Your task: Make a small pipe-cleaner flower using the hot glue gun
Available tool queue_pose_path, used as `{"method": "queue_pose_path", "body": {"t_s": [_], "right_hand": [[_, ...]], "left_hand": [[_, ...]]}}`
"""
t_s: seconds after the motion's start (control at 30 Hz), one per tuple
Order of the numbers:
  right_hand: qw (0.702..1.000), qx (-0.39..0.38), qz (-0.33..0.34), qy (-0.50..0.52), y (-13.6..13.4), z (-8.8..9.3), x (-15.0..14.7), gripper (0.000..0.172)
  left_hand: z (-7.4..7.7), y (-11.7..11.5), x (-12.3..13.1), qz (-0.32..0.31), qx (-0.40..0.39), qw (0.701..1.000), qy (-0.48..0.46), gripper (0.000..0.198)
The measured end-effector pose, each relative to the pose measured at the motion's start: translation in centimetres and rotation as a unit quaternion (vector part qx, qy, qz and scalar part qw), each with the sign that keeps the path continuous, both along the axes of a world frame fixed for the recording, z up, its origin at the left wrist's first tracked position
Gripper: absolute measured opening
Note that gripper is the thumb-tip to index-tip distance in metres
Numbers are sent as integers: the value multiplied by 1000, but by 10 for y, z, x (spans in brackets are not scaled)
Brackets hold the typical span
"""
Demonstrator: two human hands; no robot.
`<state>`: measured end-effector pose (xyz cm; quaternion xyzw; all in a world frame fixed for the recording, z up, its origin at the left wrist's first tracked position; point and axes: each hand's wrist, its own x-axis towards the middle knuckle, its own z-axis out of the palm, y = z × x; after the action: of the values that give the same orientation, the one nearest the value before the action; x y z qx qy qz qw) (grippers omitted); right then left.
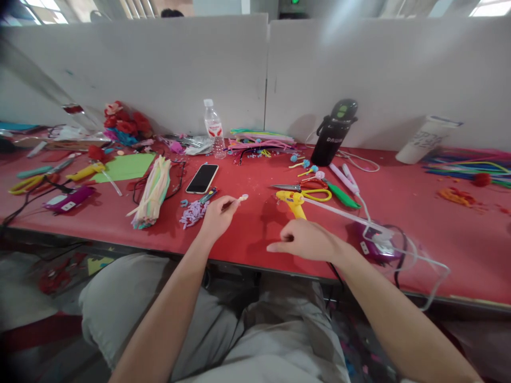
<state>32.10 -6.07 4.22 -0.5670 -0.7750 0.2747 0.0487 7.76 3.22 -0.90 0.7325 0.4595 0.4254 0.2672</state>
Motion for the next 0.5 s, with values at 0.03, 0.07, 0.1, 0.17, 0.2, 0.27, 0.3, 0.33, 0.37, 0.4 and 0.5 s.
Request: {"method": "queue_pose_path", "body": {"t_s": [0.03, 0.07, 0.1, 0.17, 0.2, 0.27, 0.3, 0.33, 0.37, 0.4, 0.5], "right_hand": [[998, 9, -40, -38, -6, -3, 11, 64], [993, 28, -88, -74, -10, -6, 21, 65], [985, 47, -133, -104, -12, -9, 30, 65], [966, 93, -197, -140, -9, -17, 42, 64], [961, 112, -211, -142, -3, -21, 45, 62], [958, 138, -219, -124, 14, -28, 44, 59], [959, 142, -222, -107, 25, -32, 40, 57], [959, 148, -226, -84, 36, -36, 35, 53], [960, 163, -224, -47, 46, -40, 29, 48], [959, 181, -216, 1, 55, -44, 24, 40], [949, 175, -198, 173, 70, -56, 10, 31]], "left_hand": [[-1, 0, 0, -2, -4, 1000, 0, 19], [-1, 0, 0, -3, -6, 1000, 1, 20], [-2, 0, 0, -3, -8, 1000, 2, 20], [-3, 0, -1, -2, -8, 1000, 5, 20], [-3, 0, -1, -1, -7, 1000, 6, 20], [-3, 1, -2, 1, -1, 1000, 8, 19], [-2, 1, -3, 3, 2, 1000, 9, 19], [-2, 2, -3, 5, 4, 1000, 10, 20], [-2, 2, -4, 6, 4, 1000, 11, 20], [-2, 3, -4, 9, 2, 1000, 11, 21], [-5, 5, -5, 19, -15, 1000, 16, 21]]}}
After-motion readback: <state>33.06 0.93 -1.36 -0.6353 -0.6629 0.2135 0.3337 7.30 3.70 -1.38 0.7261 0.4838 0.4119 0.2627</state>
